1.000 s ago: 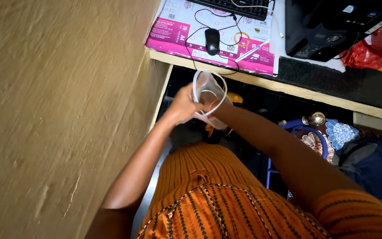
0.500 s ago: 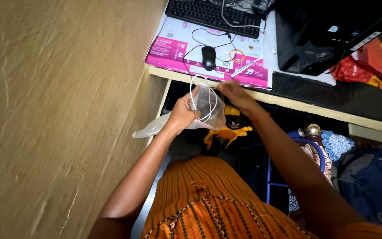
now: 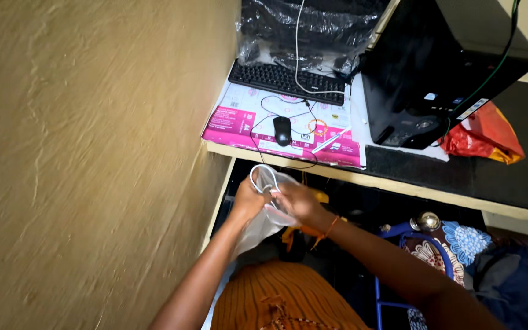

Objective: The person places clothes and miscellaneous items into a backpack and bags, plugs a charger into a wall socket, and moves items onto a shelf.

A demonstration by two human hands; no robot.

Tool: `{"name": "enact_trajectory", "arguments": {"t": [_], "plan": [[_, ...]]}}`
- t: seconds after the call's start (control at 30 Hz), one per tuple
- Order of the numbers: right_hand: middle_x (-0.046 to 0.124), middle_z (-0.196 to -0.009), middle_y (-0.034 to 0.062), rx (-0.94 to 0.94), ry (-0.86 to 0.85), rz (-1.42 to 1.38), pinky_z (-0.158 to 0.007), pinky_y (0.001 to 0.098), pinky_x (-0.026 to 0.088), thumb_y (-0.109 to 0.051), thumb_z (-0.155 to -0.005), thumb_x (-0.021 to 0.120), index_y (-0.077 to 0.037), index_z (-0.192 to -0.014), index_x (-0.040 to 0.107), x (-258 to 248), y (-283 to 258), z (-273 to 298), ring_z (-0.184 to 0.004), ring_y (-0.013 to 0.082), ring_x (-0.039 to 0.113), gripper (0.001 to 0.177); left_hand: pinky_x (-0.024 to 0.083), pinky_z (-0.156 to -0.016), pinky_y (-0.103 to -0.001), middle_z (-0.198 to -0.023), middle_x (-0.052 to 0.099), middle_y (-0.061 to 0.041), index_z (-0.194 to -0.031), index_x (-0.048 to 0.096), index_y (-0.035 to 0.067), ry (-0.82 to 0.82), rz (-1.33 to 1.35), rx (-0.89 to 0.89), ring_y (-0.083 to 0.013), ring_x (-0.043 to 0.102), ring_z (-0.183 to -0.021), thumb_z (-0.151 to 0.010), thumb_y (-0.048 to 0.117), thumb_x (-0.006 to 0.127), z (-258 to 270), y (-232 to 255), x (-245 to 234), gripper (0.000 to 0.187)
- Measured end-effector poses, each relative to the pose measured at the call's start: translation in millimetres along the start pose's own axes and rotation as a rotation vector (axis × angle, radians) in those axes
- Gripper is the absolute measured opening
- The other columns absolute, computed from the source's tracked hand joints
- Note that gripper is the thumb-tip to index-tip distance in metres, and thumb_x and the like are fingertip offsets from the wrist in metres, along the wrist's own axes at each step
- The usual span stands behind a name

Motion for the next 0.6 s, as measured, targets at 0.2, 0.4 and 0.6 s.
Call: {"name": "enact_trajectory", "arguments": {"t": [0.2,0.4,0.6], "plan": [[0.071,-0.096,0.0161,0.180,-0.409,0.111,-0.081,0.0470,0.053,-0.019,-0.098,0.067,-0.009,-0.105,0.071,70,67,25,-0.090,0.0343,0.067,0.013,0.055,-0.077,-0.028,-0.103,0.068,-0.003,-0.157,0.034,0.003,-0.186,0.105,-0.070,-0.0129,0.065,-0.085,-0.072,-0.014,0.071,20,18,56,0.094],[0.072,-0.097,0.0154,0.303,-0.395,-0.093,-0.081,0.0441,0.053,-0.020,-0.096,0.068,-0.008,-0.107,0.073,96,49,12,-0.090,0.0305,0.068,0.017,0.057,-0.090,-0.027,-0.130,0.062,-0.008,-0.158,0.035,-0.005,-0.213,0.090,-0.018,-0.0128,0.067,-0.104,-0.076,-0.010,0.077,16,40,53,0.092],[0.073,-0.098,0.0146,0.304,-0.585,-0.021,-0.082,0.0412,0.053,-0.022,-0.095,0.069,-0.008,-0.110,0.075,88,39,-37,-0.090,0.0266,0.068,0.021,0.054,-0.090,-0.029,-0.142,0.060,-0.017,-0.158,0.025,-0.004,0.106,-0.145,-0.038,-0.0186,0.065,-0.108,-0.071,-0.012,0.076,-7,9,-23,0.101]]}}
Point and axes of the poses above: each hand's wrist, its own z-axis away from the middle knuckle, its own x-axis out of the palm, y = z × x, the point moved 10 cm from there along -z, towards the middle knuckle
